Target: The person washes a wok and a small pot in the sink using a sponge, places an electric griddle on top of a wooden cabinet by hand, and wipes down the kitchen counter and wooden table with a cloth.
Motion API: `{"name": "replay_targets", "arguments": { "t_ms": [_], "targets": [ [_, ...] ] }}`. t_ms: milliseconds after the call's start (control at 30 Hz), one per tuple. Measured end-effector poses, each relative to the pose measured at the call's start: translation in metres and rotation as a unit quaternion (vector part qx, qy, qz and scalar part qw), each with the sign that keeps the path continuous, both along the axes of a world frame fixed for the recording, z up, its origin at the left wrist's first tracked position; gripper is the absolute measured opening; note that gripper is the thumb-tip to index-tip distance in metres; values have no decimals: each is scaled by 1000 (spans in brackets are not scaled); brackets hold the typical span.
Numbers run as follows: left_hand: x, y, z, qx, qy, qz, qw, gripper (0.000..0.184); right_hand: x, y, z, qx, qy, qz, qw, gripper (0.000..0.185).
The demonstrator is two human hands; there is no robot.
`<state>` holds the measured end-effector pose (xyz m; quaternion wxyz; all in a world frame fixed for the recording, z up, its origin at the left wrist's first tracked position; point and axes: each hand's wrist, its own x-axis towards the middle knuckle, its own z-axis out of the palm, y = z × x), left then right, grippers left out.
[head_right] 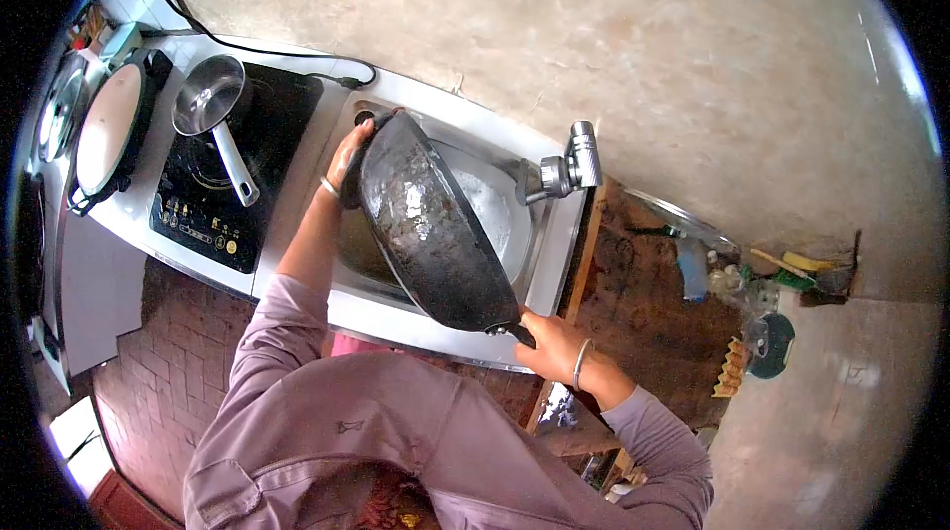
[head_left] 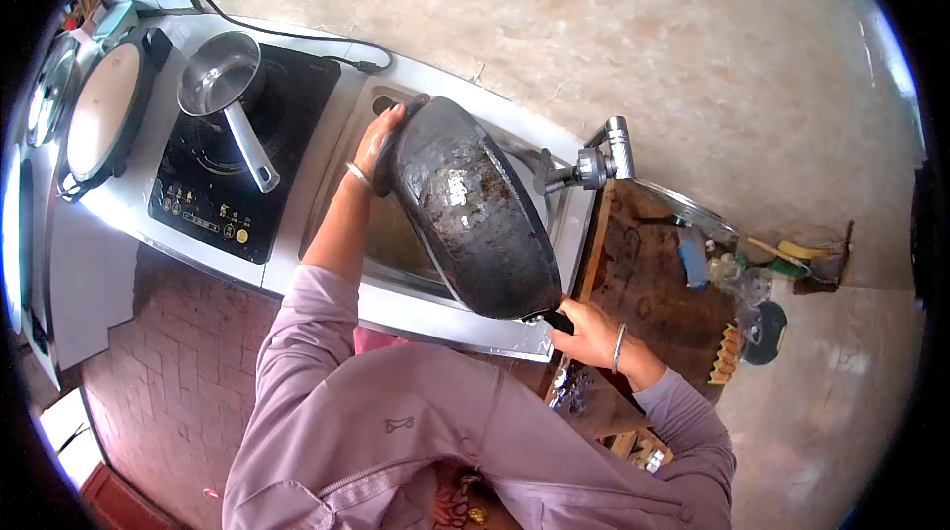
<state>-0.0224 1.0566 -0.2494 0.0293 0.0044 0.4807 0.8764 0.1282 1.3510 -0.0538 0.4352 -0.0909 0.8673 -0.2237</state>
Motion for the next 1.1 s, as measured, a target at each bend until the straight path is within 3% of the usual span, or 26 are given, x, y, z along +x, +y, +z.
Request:
{"name": "replay_targets", "arguments": {
  "t_ms": [33,67,133,167,233,300,333,400,433,467,500,633,667,767,800,833,867,900,967,1033,1100],
  "targets": [
    [2,0,-12,100,-122,-43,986,43,3,3,-7,-2,-2,-3,1000,37],
    [5,0,-24,99,-124,-46,986,43,7,10,-19,-29,31,6,999,36],
    [13,-2,-49,-38,-114,22,992,43,14,20,-32,-56,63,15,996,36],
    [18,-1,-62,-41,-113,19,993,43,17,23,-37,-52,70,28,996,36],
    [37,4,-91,-61,-176,134,973,35,20,23,-36,-50,76,29,995,36],
    [51,-2,-121,-130,-145,42,980,28,15,11,-22,44,56,72,995,39],
    [47,-10,-198,-129,-176,18,976,25,13,6,-17,27,54,54,997,35],
    [44,-13,-164,-194,-85,4,977,28,11,7,-20,16,91,64,994,35],
    [34,-18,-146,-301,-112,0,947,34,11,7,-22,6,128,82,988,36],
    [41,-13,-52,92,-216,-2,972,54,10,9,-26,-6,156,102,982,39],
    [39,-9,-1,158,-242,-37,956,67,7,8,-23,-6,155,96,983,39],
    [3,-13,0,231,-166,-163,945,69,-7,4,-15,85,152,144,974,37],
    [-2,-21,-2,150,-157,-146,965,63,-12,3,-14,117,158,169,966,36],
    [-17,-36,-25,80,-85,-142,983,50,-18,10,-28,165,168,210,949,42],
    [-20,-43,-57,15,-189,-40,981,38,-21,13,-34,151,192,188,951,43],
    [-21,-47,-69,15,-190,-44,981,38,-24,18,-42,136,215,168,952,45],
    [-19,-49,-78,16,-165,-17,986,35,-30,25,-54,143,201,145,958,63],
    [-18,-51,-82,17,-139,11,990,32,-39,24,-55,143,201,144,958,63],
    [-6,-46,-54,-45,-154,70,985,30,-61,23,-56,194,87,55,976,84],
    [6,-46,-30,-153,-157,154,964,26,-81,48,-84,96,86,31,991,99],
    [17,-61,-52,-344,-42,196,918,29,-99,72,-116,-51,48,-35,997,93]
  ]
}}
